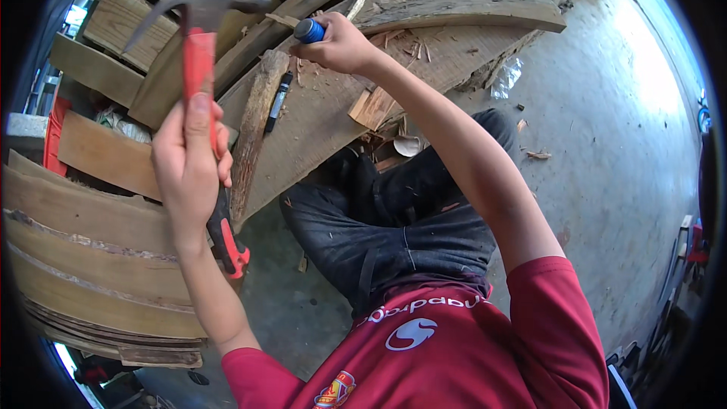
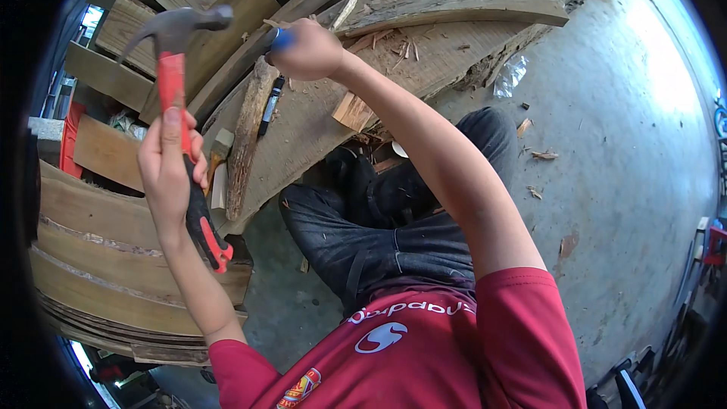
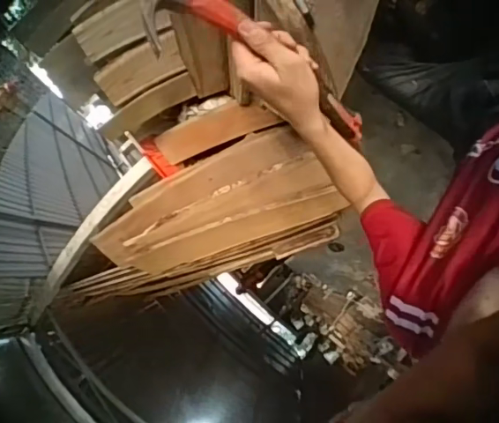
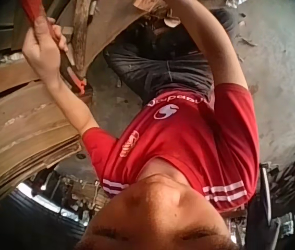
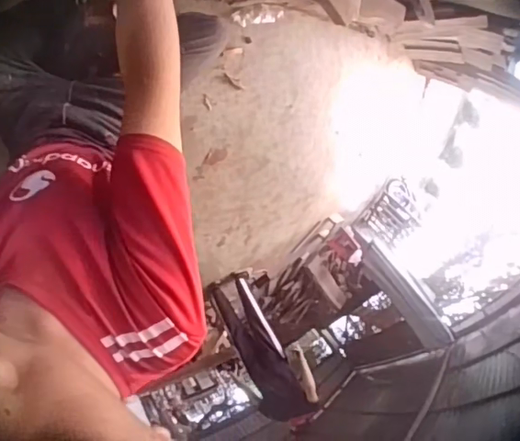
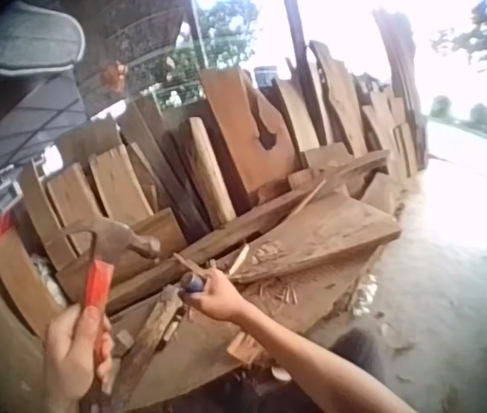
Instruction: Carving a small block of wood using a hammer and chisel and cleaning it with a brush.
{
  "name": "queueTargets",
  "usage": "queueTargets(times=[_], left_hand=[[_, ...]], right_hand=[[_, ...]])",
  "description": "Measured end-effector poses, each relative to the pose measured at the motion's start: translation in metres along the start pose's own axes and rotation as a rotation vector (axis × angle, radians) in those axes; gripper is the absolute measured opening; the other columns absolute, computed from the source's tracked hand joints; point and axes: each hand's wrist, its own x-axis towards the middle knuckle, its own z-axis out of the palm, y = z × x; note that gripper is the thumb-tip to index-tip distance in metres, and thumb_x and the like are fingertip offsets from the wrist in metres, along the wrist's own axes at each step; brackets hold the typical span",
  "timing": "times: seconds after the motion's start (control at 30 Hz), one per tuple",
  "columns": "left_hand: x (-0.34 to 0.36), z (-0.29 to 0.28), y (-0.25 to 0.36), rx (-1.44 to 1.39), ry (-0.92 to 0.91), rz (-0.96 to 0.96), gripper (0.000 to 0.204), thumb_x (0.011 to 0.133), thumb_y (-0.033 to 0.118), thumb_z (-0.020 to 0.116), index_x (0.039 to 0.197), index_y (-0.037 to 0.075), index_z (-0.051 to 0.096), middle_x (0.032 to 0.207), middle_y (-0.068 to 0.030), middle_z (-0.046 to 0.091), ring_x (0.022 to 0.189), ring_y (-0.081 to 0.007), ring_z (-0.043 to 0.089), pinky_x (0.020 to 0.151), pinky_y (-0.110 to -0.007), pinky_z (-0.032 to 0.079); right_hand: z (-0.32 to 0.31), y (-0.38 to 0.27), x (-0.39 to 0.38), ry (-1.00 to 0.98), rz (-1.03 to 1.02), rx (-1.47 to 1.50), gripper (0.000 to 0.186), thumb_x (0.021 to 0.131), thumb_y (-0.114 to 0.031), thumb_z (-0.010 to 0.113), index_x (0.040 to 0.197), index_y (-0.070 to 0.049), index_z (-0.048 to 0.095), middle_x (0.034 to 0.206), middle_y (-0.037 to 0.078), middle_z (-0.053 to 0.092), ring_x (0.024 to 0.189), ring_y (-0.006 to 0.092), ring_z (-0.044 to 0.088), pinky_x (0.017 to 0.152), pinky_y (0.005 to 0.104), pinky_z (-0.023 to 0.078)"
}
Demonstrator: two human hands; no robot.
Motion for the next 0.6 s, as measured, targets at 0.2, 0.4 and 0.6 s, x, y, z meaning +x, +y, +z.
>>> queueTargets(times=[0.2, 0.4, 0.6], left_hand=[[-0.001, 0.009, -0.013, 0.117, -0.156, -0.139, 0.035, 0.101, 0.035, 0.046, 0.088, 0.003, 0.053, 0.060, 0.0025, 0.046, 0.043, -0.0024, 0.040, 0.038, -0.020, 0.031], [0.006, 0.009, -0.030, 0.002, -0.002, -0.014, 0.036, 0.101, 0.036, 0.047, 0.087, 0.003, 0.052, 0.060, 0.0022, 0.046, 0.044, -0.0027, 0.042, 0.038, -0.019, 0.031], [0.030, 0.061, -0.136, 0.784, -0.034, 0.138, 0.044, 0.092, 0.041, 0.056, 0.079, 0.000, 0.066, 0.073, -0.0252, 0.063, 0.076, -0.0431, 0.064, 0.064, -0.050, 0.049]], right_hand=[[-0.002, 0.000, -0.003, 0.052, -0.072, -0.007, 0.022, 0.079, -0.020, 0.075, 0.077, -0.003, 0.062, 0.062, -0.003, 0.054, 0.055, 0.0056, 0.049, 0.051, 0.0243, 0.039], [-0.013, -0.004, -0.017, 0.033, -0.021, 0.033, 0.023, 0.079, -0.023, 0.076, 0.073, -0.005, 0.062, 0.060, -0.005, 0.053, 0.056, 0.0042, 0.046, 0.051, 0.0233, 0.038], [-0.023, -0.001, -0.030, 0.055, -0.120, 0.060, 0.033, 0.080, -0.019, 0.076, 0.062, -0.006, 0.052, 0.056, -0.006, 0.047, 0.054, 0.0035, 0.044, 0.049, 0.0230, 0.034]])
